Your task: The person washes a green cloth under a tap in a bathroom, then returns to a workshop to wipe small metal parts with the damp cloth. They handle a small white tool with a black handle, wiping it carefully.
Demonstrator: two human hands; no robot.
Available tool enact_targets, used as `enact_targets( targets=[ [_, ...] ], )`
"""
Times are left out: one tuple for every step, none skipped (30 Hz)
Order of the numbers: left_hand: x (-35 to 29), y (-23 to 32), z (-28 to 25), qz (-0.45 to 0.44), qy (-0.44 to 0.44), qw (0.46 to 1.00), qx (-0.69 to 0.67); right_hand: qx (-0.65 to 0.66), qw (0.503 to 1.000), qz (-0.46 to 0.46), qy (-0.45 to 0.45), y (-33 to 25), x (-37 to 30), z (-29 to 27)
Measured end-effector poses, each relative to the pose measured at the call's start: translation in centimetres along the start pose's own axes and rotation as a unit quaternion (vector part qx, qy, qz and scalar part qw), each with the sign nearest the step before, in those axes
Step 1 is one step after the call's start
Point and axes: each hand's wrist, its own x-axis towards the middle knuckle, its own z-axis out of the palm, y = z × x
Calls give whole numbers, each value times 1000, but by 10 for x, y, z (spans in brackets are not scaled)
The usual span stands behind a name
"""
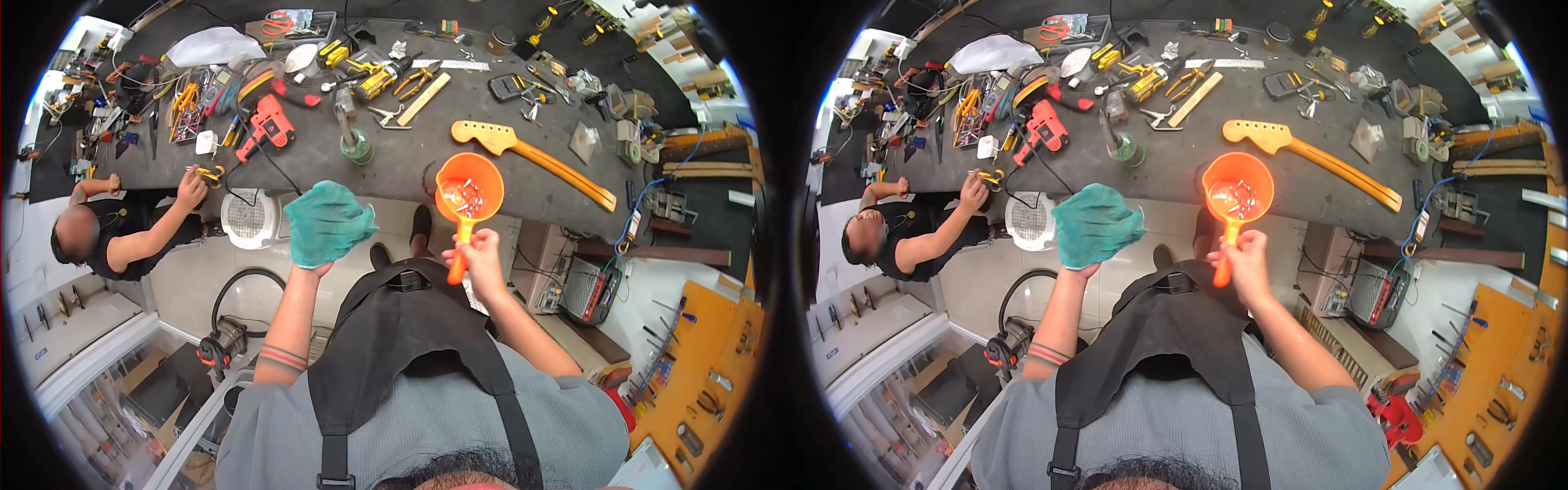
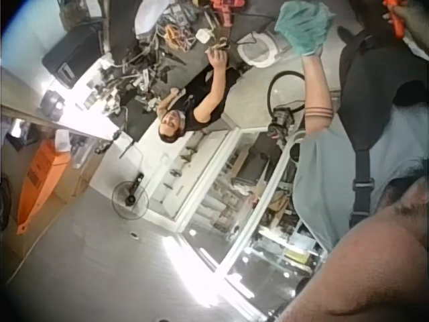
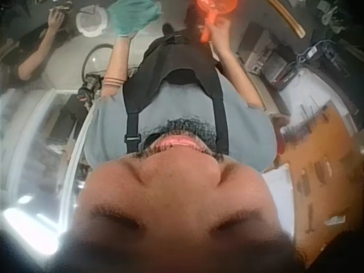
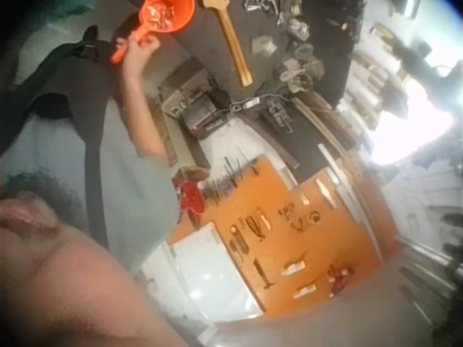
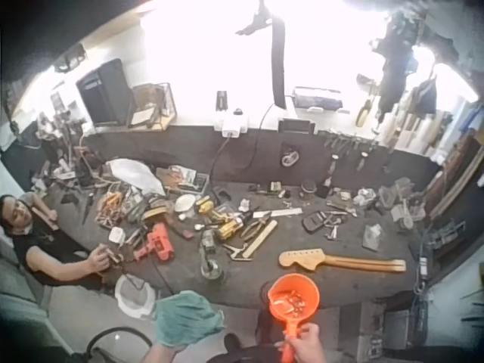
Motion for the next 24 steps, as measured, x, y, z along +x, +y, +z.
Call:
enact_targets(
  targets=[
    [2, -2, -8, -1, -23, 1000, -4, 31, 999, 24, 15, -5, -1, -7],
    [3, -4, -15, 0, -46, 999, -9, 77, 995, 61, 25, -9, -3, -13],
    [4, -7, -16, -14, -52, 998, -31, 149, 981, 121, -27, 3, 8, -33],
    [11, -11, -12, -28, -64, 996, -51, 220, 957, 173, -80, 15, 18, -49],
    [16, -14, -9, -35, -71, 994, -72, 193, 953, 197, -124, 5, 11, -47],
    [23, -15, -6, -34, -90, 993, -66, 135, 967, 169, -136, -1, 10, -42],
    [28, -20, -2, -38, -107, 992, -61, 79, 976, 142, -141, -4, 6, -40],
    [27, -27, -3, -39, -116, 991, -52, 22, 981, 121, -151, -10, -2, -28],
    [28, -34, -4, -38, -126, 990, -45, -22, 987, 101, -127, -16, -13, -16],
    [36, -45, -9, -36, -138, 989, -36, -61, 987, 83, -122, -21, -25, -6],
    [40, -52, -10, -30, -148, 988, -25, -101, 985, 64, -120, -22, -37, 4],
    [42, -60, -11, -39, -160, 985, -43, -141, 982, 46, -119, -24, -47, 13],
    [44, -70, -9, -52, -173, 982, -62, -172, 979, 24, -110, -23, -56, 19],
    [40, -76, -2, -62, -183, 978, -78, -224, 971, -22, -86, -18, -63, 25],
    [36, -83, 5, -65, -162, 981, -86, -275, 957, -69, -62, -13, -68, 32],
    [26, -84, 26, -72, -143, 983, -95, -324, 938, -114, -35, -10, -71, 36],
    [18, -83, 46, -76, -124, 984, -103, -383, 908, -168, -32, -10, -71, 41],
    [15, -79, 59, -72, -133, 981, -124, -439, 871, -220, -31, -11, -72, 45],
    [14, -75, 71, -71, -141, 977, -146, -492, 828, -269, -29, -11, -74, 49],
    [17, -73, 77, -67, -150, 972, -167, -526, 809, -262, -11, -13, -78, 56],
    [20, -73, 83, -55, -129, 975, -171, -560, 788, -256, 8, -15, -83, 67],
    [27, -73, 88, -44, -109, 978, -174, -591, 766, -252, 28, -18, -86, 75],
    [35, -71, 88, -30, -87, 979, -180, -609, 747, -267, 35, -20, -88, 81],
    [45, -68, 81, -29, -140, 971, -191, -625, 727, -282, 41, -22, -89, 87]
  ],
)
